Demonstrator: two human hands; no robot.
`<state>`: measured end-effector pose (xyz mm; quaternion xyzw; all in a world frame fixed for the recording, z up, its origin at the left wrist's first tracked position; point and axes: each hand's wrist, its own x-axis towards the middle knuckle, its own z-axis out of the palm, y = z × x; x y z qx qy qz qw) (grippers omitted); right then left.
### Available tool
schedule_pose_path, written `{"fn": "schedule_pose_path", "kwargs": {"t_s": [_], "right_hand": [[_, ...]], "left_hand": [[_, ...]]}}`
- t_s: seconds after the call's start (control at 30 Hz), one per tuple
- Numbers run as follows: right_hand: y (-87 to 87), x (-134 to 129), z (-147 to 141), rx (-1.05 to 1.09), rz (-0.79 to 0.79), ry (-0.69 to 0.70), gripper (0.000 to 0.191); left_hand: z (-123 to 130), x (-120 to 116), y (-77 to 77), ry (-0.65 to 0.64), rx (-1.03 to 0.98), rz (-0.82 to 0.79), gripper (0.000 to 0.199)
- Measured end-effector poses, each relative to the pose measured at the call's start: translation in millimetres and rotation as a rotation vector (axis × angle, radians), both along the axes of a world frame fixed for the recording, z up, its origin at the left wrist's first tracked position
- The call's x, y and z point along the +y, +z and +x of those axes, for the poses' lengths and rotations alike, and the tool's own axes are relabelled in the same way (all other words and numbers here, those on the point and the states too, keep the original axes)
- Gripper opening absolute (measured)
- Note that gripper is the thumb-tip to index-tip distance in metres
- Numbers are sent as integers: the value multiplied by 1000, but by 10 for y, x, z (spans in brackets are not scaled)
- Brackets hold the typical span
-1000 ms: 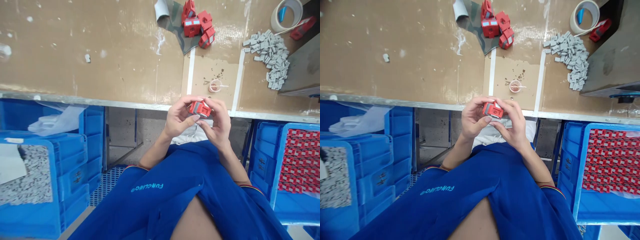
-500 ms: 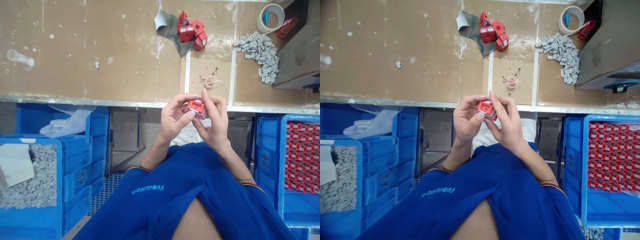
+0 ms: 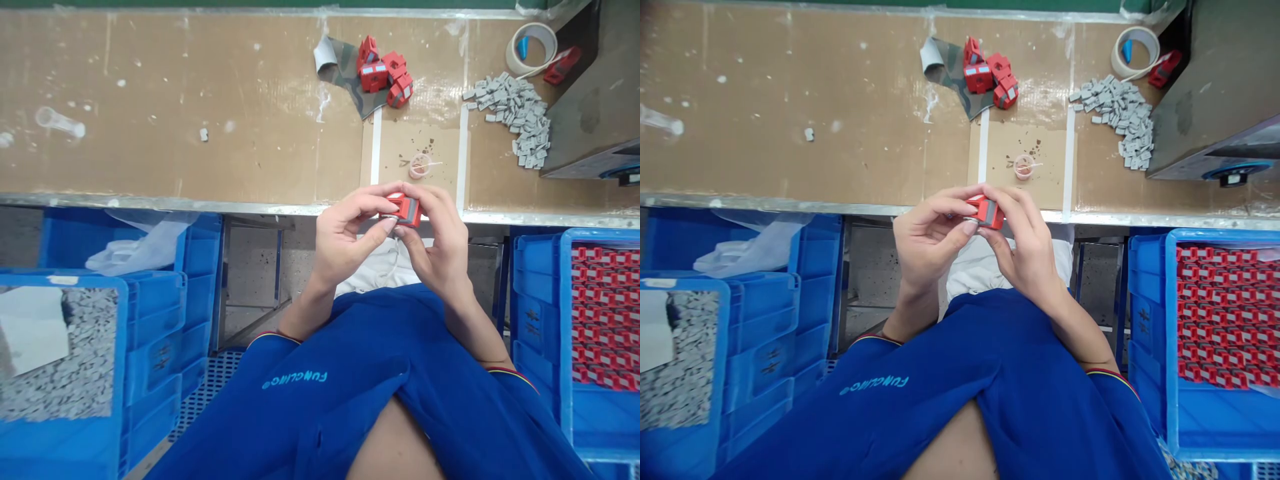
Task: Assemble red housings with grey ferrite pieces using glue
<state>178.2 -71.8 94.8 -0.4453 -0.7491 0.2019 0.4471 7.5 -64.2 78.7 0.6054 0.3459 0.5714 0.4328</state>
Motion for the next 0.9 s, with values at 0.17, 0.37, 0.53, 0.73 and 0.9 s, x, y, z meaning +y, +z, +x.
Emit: {"fn": "schedule_pose_path", "kwargs": {"t_s": [0.17,0.37,0.53,0.73,0.9], "right_hand": [[7,21,-16,-19,-35,-1,38],[-28,86,51,-103,-3,13,35],[-4,89,78,-147,49,55,35],[-64,59,110,-43,-19,53,35],[-205,19,31,314,-164,20,44]], "left_hand": [[-34,58,-53,28,1,41,12],[-23,134,-181,0,-87,2,10],[-16,142,-235,-36,-148,-23,6],[-23,146,-141,-82,-103,-18,8],[24,137,-147,-104,-33,51,50]]}}
